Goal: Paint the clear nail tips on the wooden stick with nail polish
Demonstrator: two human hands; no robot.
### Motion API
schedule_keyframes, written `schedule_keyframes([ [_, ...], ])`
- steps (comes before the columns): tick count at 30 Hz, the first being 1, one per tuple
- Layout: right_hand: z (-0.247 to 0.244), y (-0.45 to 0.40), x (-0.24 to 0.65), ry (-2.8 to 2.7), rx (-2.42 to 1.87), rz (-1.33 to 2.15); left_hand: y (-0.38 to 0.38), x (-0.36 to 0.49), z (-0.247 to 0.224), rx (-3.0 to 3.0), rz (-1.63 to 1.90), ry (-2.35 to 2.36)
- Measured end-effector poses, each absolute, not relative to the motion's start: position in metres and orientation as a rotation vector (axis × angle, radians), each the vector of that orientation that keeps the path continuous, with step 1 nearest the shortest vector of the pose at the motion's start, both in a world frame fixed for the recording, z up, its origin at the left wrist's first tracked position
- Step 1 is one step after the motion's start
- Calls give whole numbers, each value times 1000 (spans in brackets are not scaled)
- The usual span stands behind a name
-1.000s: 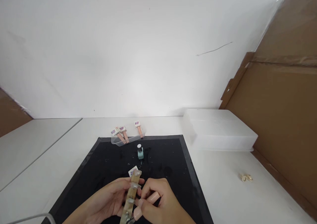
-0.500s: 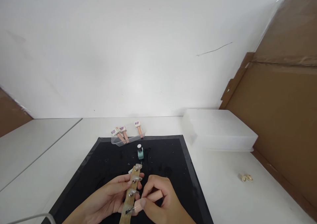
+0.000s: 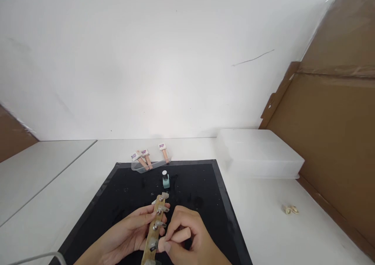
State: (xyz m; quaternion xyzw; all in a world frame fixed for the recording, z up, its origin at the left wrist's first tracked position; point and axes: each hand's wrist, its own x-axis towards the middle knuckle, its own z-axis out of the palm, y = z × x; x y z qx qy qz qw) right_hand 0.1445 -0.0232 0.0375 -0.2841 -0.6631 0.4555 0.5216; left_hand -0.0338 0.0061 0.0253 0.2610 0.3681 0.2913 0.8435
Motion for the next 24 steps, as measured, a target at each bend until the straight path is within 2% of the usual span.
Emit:
schedule_keyframes([
  [17, 34, -22, 144, -1605, -680, 1059, 5, -32, 24, 601, 573, 787],
  [24, 39, -23, 143, -1580, -696, 1145, 6, -33, 24, 591, 572, 799],
])
